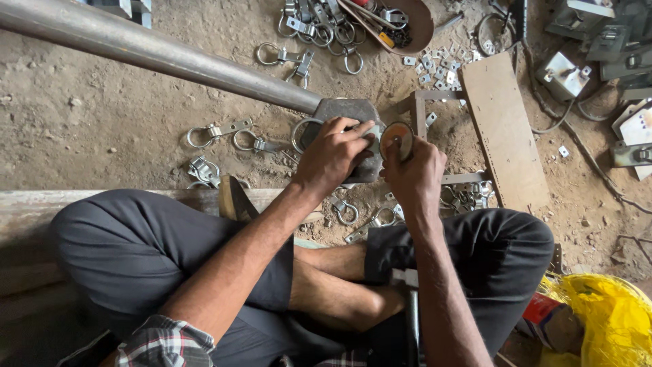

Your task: The person aligns metal buckle parts on a metal jig and uses a hammer with a punch to join them. They pick up components from the ground, position them on the jig, and secure them with repeated hammer strikes.

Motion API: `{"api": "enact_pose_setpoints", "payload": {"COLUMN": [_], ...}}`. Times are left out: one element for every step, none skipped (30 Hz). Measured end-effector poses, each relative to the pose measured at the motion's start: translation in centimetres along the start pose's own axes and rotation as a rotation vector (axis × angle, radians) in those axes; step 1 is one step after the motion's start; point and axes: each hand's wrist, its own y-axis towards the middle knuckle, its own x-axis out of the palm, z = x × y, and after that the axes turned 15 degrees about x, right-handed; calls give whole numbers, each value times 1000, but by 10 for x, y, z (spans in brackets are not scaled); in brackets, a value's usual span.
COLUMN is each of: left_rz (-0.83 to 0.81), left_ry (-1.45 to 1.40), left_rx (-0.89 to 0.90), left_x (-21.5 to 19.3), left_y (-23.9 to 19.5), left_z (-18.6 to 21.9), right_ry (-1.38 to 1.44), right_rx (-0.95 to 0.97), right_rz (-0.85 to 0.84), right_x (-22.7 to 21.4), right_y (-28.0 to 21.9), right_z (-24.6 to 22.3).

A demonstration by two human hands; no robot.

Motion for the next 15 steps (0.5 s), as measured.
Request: {"api": "enact_pose_setpoints", "payload": {"left_rz": [-10,-21,-29,-30,-31,-32,-31,-30,-27,-32,-44,-55,-41,-26,-15], "left_ry": [8,16,21,5,-8,-22,14,50,91,79,60,41,17,-6,-18], "left_rx": [0,0,3,-6,-20,-35,-15,5,25,25,19,13,-2,-18,-34], "left_x": [0,1,4,7,11,14,16,18,19,20,22,22,23,23,18], "left_y": [-1,-2,-2,-2,-3,-5,-6,-6,-5,-2,-4,-6,-6,-5,-5], "left_z": [-1,-2,-3,-4,-5,-5,-6,-7,-10,-13,-11,-10,-7,-4,-5], "right_ry": [-125,-250,-377,-337,-296,-256,-220,-184,-147,-218,-290,-360,-343,-325,-296], "right_rx": [-69,-140,-210,-178,-148,-117,11,139,261,80,-96,-276,-204,-132,-64], "right_rz": [80,160,243,214,180,145,83,19,-48,97,232,363,296,229,160], "right_x": [4,9,12,13,15,16,15,13,13,17,23,26,24,23,25], "right_y": [3,8,13,18,23,26,22,12,10,15,15,13,14,16,18], "right_z": [3,6,9,11,13,14,17,20,21,20,20,21,21,18,12]}}
